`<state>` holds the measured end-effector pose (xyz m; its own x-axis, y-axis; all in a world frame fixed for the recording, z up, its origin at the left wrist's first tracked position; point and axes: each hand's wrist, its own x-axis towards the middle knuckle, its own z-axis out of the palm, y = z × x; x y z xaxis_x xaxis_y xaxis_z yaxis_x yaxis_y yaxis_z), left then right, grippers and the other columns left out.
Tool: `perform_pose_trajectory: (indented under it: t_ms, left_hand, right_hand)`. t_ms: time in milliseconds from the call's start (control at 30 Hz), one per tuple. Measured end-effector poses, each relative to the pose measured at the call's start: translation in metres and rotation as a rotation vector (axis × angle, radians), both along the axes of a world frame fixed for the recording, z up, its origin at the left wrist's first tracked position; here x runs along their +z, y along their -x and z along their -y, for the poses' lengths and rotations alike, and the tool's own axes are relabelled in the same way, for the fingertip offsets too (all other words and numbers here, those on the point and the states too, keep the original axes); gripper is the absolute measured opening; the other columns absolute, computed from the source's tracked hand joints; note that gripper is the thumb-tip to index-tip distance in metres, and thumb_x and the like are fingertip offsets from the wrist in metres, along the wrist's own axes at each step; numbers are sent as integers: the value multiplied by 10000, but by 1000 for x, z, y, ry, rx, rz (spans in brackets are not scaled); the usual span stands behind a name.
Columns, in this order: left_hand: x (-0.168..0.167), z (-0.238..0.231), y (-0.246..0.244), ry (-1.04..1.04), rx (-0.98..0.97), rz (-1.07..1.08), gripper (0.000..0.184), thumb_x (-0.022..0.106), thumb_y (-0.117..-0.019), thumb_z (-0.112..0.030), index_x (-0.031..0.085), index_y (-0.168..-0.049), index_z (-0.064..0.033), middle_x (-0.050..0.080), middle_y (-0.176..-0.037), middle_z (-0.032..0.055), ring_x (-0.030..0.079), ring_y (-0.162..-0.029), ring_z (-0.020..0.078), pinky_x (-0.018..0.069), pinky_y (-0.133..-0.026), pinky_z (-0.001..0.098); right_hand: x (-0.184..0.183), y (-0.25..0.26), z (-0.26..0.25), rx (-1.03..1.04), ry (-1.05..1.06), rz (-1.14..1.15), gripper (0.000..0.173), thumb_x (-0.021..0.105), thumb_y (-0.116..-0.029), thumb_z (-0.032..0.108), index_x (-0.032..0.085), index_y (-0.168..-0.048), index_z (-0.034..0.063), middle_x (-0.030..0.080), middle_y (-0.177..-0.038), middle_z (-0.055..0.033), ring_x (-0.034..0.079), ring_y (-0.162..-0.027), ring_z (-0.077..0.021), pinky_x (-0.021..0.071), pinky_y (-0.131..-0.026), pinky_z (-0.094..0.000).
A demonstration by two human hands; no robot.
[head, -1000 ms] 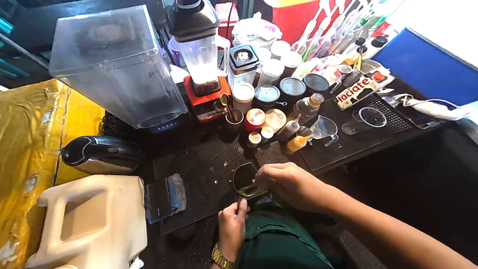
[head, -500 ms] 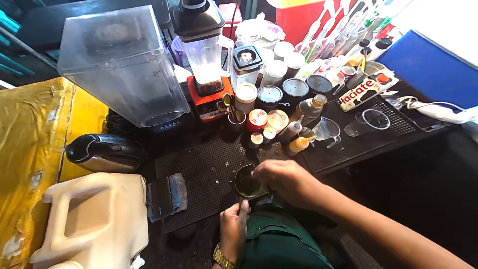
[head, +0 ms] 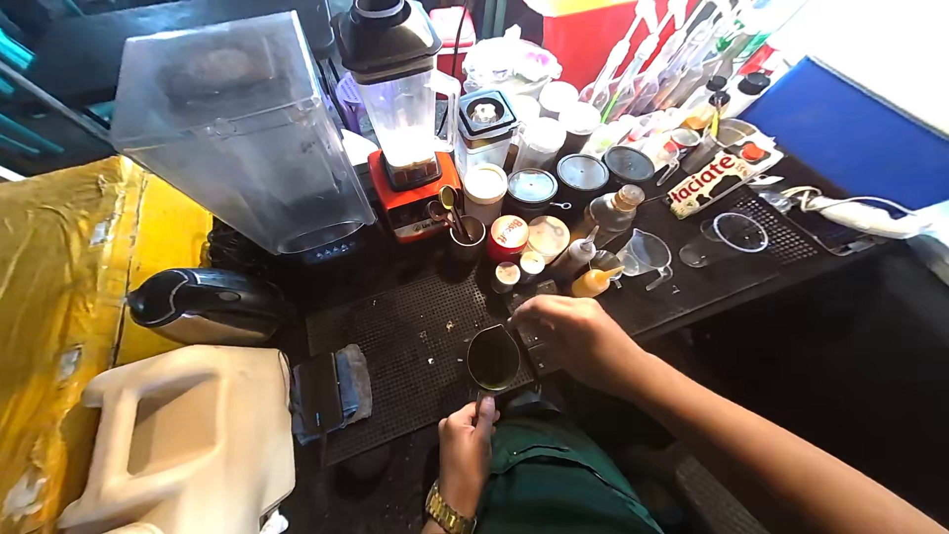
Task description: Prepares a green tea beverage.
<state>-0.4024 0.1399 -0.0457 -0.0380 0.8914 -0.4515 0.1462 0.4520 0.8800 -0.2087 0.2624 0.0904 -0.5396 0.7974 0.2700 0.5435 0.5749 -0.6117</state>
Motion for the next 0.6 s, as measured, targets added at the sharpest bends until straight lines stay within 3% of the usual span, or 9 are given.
perform_pose_trajectory:
  t_ms: [100, 233, 367, 500, 600]
  left_hand:
    - [0, -1, 0, -5, 17, 16, 338, 576, -1046, -263, 742, -847, -46, 772, -828, 60, 773, -799, 167, 666, -754, 368]
    - [1, 0, 0, 3, -25, -14, 346, 569, -1048, -277, 749, -849, -58, 775, -842, 53, 770, -806, 158, 659, -767, 368]
    - [1, -4, 0, -10, 13, 11, 337, 574, -1047, -252, 743, -835, -52, 775, -832, 61, 773, -797, 165, 666, -755, 367]
    - [0, -3, -1, -36, -23, -25, 344, 572, -1043, -276, 747, -843, -58, 773, -826, 48, 769, -792, 155, 660, -761, 368]
    - [3, -6, -1, -54, -12, -29, 343, 573, -1044, -277, 750, -843, -61, 776, -826, 41, 768, -785, 148, 661, -755, 358]
  right_hand:
    - [0, -1, 10, 119, 139, 16, 137, 576, -1021, 123, 707, -1000, 87, 705, -899, 18, 665, -787, -37, 581, -727, -222]
    - [0, -6, 2, -34, -28, 29, 113, 589, -977, 101, 700, -965, 83, 676, -836, 22, 646, -717, -53, 581, -662, -243]
    - [0, -4, 11, 97, 110, -3, 132, 574, -1015, 107, 703, -1002, 83, 700, -890, 21, 659, -777, -33, 578, -717, -215]
    - [2, -9, 1, -40, -36, -4, 113, 593, -974, 96, 706, -980, 86, 682, -847, 28, 647, -723, -44, 580, -666, -229]
    - [4, -6, 4, 32, 98, -46, 102, 611, -993, 92, 712, -992, 80, 708, -884, 31, 660, -766, -20, 584, -715, -207]
